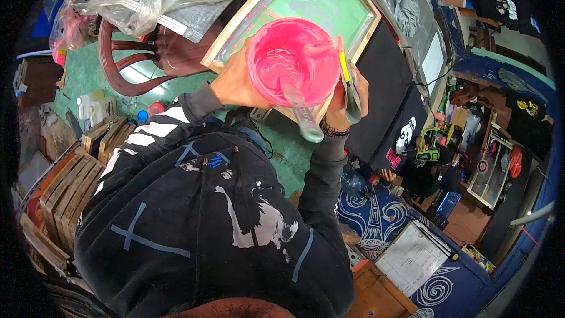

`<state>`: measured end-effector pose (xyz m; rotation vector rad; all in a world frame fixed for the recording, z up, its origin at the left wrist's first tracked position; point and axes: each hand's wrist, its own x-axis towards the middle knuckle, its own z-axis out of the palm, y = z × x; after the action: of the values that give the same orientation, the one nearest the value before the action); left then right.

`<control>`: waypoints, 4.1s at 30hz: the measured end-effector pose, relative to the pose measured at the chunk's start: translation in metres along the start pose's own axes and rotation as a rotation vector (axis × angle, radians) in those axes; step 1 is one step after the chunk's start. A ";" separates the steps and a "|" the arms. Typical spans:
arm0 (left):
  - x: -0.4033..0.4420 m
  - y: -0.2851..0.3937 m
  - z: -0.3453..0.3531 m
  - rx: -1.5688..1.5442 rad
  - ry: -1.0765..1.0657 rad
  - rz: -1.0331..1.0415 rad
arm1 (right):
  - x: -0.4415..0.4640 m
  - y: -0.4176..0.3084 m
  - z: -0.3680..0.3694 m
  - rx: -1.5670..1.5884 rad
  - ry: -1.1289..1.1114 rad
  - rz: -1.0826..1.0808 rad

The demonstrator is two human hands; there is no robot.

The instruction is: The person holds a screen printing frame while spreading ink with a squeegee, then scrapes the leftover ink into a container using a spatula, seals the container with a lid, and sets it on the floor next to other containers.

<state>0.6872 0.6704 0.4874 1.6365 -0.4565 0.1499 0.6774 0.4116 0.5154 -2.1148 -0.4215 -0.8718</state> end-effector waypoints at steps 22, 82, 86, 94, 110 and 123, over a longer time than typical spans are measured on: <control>0.010 -0.046 -0.009 0.136 -0.041 0.160 | 0.120 -0.044 -0.087 0.176 -0.514 0.229; -0.003 -0.042 -0.040 0.149 0.046 0.285 | 0.181 -0.073 -0.050 -0.333 -1.054 -0.118; -0.010 -0.045 -0.044 0.165 0.046 0.282 | 0.185 -0.069 -0.049 -0.432 -1.063 -0.196; -0.026 -0.049 -0.051 0.213 0.140 0.081 | 0.163 -0.048 -0.061 -0.427 -0.973 0.130; -0.165 -0.132 -0.131 0.231 0.101 -0.592 | 0.019 0.058 0.043 -0.362 -0.977 0.397; -0.241 -0.176 -0.118 0.063 -0.009 -0.693 | -0.031 0.118 -0.054 -0.485 -0.577 0.667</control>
<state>0.5545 0.8445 0.2529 1.7683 0.1269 -0.3641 0.6966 0.2948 0.4530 -2.6911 0.2526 0.0487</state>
